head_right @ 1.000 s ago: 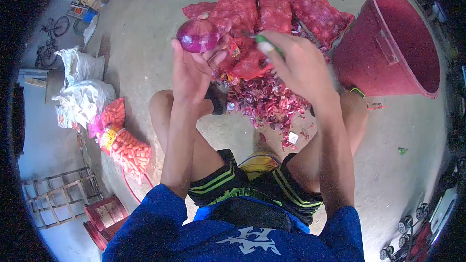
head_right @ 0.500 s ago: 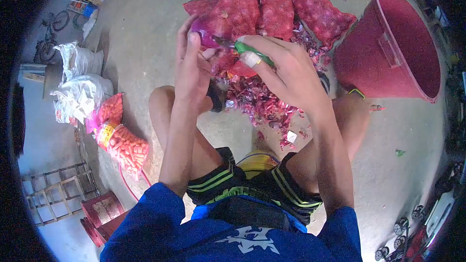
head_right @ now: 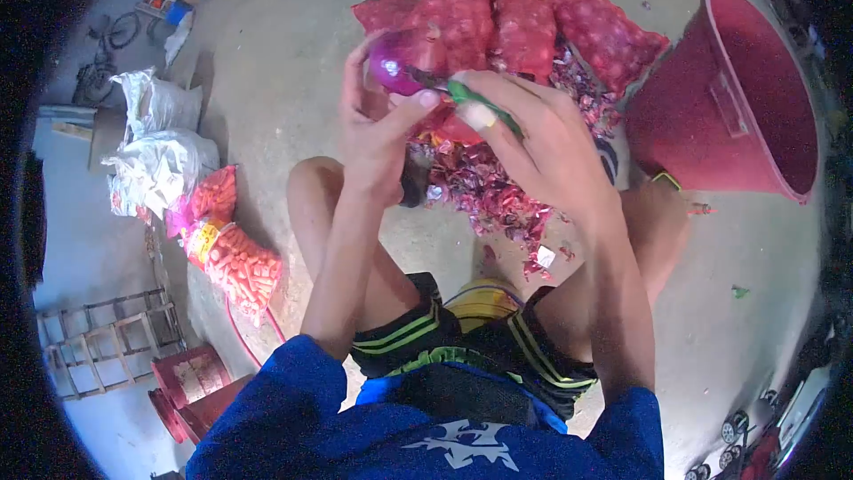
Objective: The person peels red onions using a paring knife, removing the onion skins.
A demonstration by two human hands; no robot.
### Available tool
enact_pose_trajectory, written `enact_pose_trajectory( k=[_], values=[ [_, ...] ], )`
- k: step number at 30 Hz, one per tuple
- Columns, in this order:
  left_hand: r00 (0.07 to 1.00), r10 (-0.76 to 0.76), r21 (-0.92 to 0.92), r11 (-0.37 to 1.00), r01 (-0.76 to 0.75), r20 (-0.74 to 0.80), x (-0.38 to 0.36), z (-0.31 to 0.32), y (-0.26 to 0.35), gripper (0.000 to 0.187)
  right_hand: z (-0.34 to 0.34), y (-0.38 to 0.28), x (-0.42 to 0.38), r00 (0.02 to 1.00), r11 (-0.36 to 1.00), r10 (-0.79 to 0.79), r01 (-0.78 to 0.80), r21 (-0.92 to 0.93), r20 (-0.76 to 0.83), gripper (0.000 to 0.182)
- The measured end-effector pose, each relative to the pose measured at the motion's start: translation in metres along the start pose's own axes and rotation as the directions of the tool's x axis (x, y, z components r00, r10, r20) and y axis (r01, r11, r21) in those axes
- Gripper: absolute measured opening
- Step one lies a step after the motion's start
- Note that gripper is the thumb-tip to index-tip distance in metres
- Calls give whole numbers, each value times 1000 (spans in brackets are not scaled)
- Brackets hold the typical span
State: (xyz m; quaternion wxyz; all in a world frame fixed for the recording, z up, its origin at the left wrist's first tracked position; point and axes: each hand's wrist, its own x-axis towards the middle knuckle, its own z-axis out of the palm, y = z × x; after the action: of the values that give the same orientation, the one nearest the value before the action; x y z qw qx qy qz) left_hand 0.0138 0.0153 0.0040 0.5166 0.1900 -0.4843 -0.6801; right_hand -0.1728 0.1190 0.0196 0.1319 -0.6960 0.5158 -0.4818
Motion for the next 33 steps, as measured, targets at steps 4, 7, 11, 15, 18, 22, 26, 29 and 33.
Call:
enact_pose_trajectory(
  k=[4, 7, 11, 15, 18, 22, 26, 29, 33],
  values=[
    [1000, -1, 28, 1000, 1, 6, -2, 5, 0, 83, 0, 0, 1, 1000, 999, -10, 9, -46, -19, 36],
    [1000, 2, 30, 1000, -3, 18, 0, 2, 1, 81, -1, 1, 0, 1000, 997, -22, 20, -77, -17, 36],
    [998, -31, -12, 999, 31, 49, -2, -1, 4, 71, -4, -3, 1, 1000, 996, 11, -11, -86, -1, 37],
    [996, -34, 37, 999, 31, 82, -2, -5, 2, 61, -7, 1, 1, 1000, 996, 1, 0, -84, 13, 38],
    [972, -164, -74, 981, 178, 166, -2, -14, 2, 57, -10, 2, 1, 999, 994, -34, 36, -104, 26, 38],
    [951, -251, -89, 959, 270, 180, 0, -13, 2, 53, -15, 0, -1, 998, 987, -34, 42, -156, 50, 38],
    [957, -255, -146, 950, 275, 139, 0, -7, 0, 59, -12, 2, -2, 999, 989, -25, 28, -145, 25, 36],
    [988, -89, -1, 996, 90, 129, -3, 6, -3, 64, -9, 0, -2, 1000, 995, 8, -9, -103, -8, 35],
    [993, 29, 128, 991, -44, 115, -2, 10, -5, 68, -9, 0, 0, 1000, 992, -12, 10, -124, -17, 33]
  ],
)
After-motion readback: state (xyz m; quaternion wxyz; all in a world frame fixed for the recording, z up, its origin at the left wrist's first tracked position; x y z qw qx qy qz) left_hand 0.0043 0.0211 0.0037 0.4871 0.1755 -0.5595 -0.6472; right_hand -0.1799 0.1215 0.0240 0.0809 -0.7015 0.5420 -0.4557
